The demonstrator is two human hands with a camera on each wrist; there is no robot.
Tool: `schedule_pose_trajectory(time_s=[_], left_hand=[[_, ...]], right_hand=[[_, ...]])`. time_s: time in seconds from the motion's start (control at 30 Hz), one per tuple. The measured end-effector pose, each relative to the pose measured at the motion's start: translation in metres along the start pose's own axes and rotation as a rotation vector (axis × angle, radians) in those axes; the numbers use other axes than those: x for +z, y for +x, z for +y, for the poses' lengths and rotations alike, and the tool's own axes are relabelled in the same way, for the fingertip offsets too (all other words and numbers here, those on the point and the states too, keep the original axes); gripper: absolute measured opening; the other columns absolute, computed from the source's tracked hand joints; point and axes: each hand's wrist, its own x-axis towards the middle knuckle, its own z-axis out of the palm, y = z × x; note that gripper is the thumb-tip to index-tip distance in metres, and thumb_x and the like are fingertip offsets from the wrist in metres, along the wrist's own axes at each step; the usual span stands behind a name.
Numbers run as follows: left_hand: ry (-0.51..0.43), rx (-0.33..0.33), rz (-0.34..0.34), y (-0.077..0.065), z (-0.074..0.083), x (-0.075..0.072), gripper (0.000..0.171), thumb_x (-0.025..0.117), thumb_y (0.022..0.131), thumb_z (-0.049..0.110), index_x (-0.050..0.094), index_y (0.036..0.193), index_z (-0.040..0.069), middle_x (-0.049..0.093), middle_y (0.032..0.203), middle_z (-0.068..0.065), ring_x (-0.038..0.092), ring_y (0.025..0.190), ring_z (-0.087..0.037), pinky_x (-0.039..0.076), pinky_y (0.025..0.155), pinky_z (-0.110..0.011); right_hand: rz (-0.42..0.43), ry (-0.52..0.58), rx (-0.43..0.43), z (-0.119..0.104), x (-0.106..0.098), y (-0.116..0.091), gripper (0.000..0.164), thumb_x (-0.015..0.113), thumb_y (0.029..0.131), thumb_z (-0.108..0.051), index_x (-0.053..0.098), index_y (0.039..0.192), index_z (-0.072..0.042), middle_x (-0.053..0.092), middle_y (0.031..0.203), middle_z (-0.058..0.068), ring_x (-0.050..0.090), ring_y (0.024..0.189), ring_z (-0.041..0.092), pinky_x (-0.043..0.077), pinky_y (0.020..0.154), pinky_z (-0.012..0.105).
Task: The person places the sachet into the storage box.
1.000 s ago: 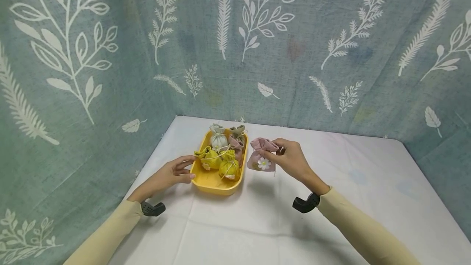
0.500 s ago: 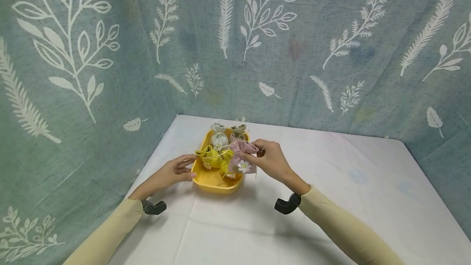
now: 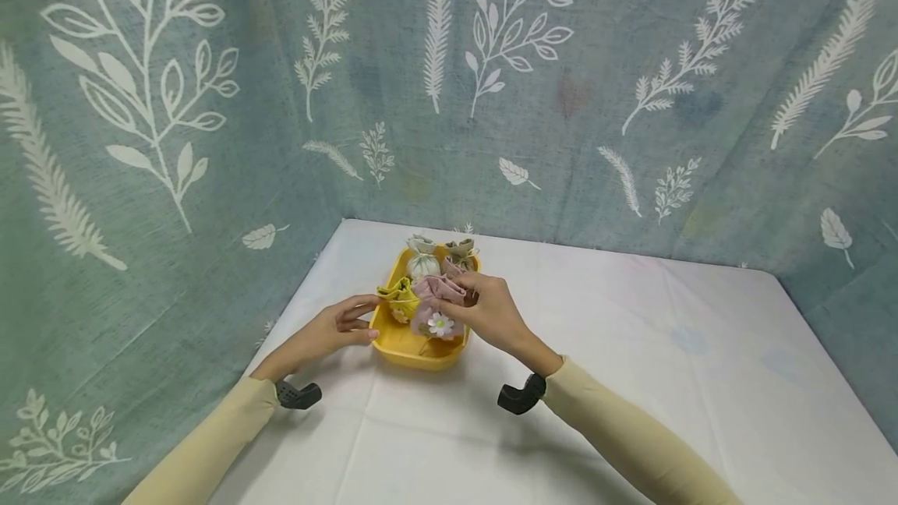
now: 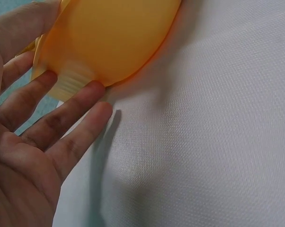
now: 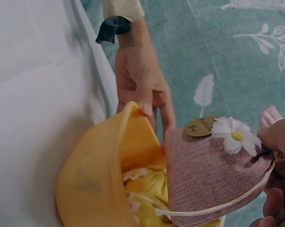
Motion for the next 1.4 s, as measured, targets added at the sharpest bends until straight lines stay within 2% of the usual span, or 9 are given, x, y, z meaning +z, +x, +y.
schedule_pose_trajectory(time_s=[0.2,0.4,0.57,0.67,0.83,0.93,1.1,1.3,1.4], left_hand=[[0.022,0.003,0.001,-0.001,0.003,0.0,0.068,0.077,0.095,0.036,0.045,0.154,0.027,0.045,0.157,-0.004,0.055,0.133,-0.032,0.052,0.104,-0.045],[0.01,0.007,0.008,-0.001,0.002,0.0,0.068,0.076,0.095,0.035,0.045,0.154,0.023,0.046,0.157,-0.008,0.055,0.132,-0.033,0.05,0.106,-0.046],[0.017,0.008,0.01,-0.001,-0.002,-0.001,0.071,0.076,0.095,0.037,0.043,0.155,0.019,0.046,0.157,-0.012,0.055,0.132,-0.034,0.049,0.107,-0.047],[0.02,0.004,0.014,0.0,-0.003,-0.002,0.072,0.077,0.095,0.037,0.043,0.156,0.019,0.046,0.157,-0.012,0.056,0.132,-0.033,0.048,0.108,-0.047],[0.012,0.024,-0.019,0.009,-0.001,0.001,0.071,0.076,0.096,0.033,0.041,0.156,0.02,0.045,0.158,-0.01,0.058,0.13,-0.033,0.047,0.108,-0.052],[0.005,0.03,-0.039,0.013,-0.001,0.002,0.069,0.076,0.096,0.032,0.042,0.156,0.021,0.047,0.157,-0.007,0.059,0.13,-0.031,0.047,0.108,-0.051],[0.009,0.012,-0.052,0.018,0.002,0.003,0.07,0.078,0.094,0.037,0.044,0.154,0.026,0.048,0.156,-0.003,0.057,0.131,-0.029,0.049,0.106,-0.047],[0.094,0.055,-0.043,0.015,0.008,-0.001,0.068,0.078,0.092,0.04,0.048,0.152,0.026,0.05,0.154,-0.003,0.058,0.13,-0.03,0.054,0.102,-0.043],[0.151,0.061,-0.006,0.011,0.014,-0.007,0.061,0.079,0.092,0.041,0.055,0.146,0.026,0.055,0.149,-0.001,0.061,0.126,-0.028,0.056,0.097,-0.041]], right_hand=[[-0.002,-0.002,-0.023,0.001,0.012,0.003,0.036,0.082,0.091,-0.031,0.055,0.072,-0.016,0.041,0.067,-0.004,0.04,0.058,0.009,0.033,0.053,0.023],[-0.049,-0.037,-0.011,0.003,0.025,0.008,0.02,0.081,0.092,-0.03,0.069,0.082,-0.018,0.059,0.071,-0.009,0.048,0.059,0.006,0.038,0.051,0.021],[-0.107,-0.086,0.034,0.004,0.034,0.012,0.033,0.08,0.093,-0.033,0.059,0.072,-0.017,0.048,0.059,-0.008,0.045,0.052,0.005,0.035,0.049,0.02],[-0.129,-0.108,0.051,0.004,0.038,0.014,0.032,0.079,0.093,-0.033,0.063,0.072,-0.015,0.049,0.058,-0.006,0.044,0.051,0.005,0.034,0.047,0.02],[-0.171,-0.197,0.048,0.002,0.039,0.013,0.017,0.076,0.096,-0.033,0.081,0.093,-0.017,0.072,0.079,-0.009,0.055,0.064,0.007,0.041,0.056,0.02],[-0.173,-0.219,0.056,0.002,0.036,0.01,0.018,0.076,0.096,-0.035,0.082,0.1,-0.018,0.077,0.091,-0.009,0.059,0.069,0.008,0.045,0.061,0.021],[-0.127,-0.157,0.086,0.005,0.018,0.003,0.016,0.077,0.095,-0.029,0.081,0.104,-0.017,0.076,0.097,-0.009,0.058,0.067,0.013,0.045,0.058,0.025],[-0.078,-0.151,0.122,0.013,-0.012,-0.01,0.016,0.076,0.096,-0.029,0.08,0.107,-0.018,0.073,0.095,-0.011,0.057,0.071,0.018,0.046,0.059,0.029],[-0.044,-0.177,0.157,0.016,-0.031,-0.017,0.014,0.076,0.096,-0.029,0.08,0.106,-0.021,0.072,0.095,-0.011,0.057,0.074,0.017,0.046,0.058,0.031]])
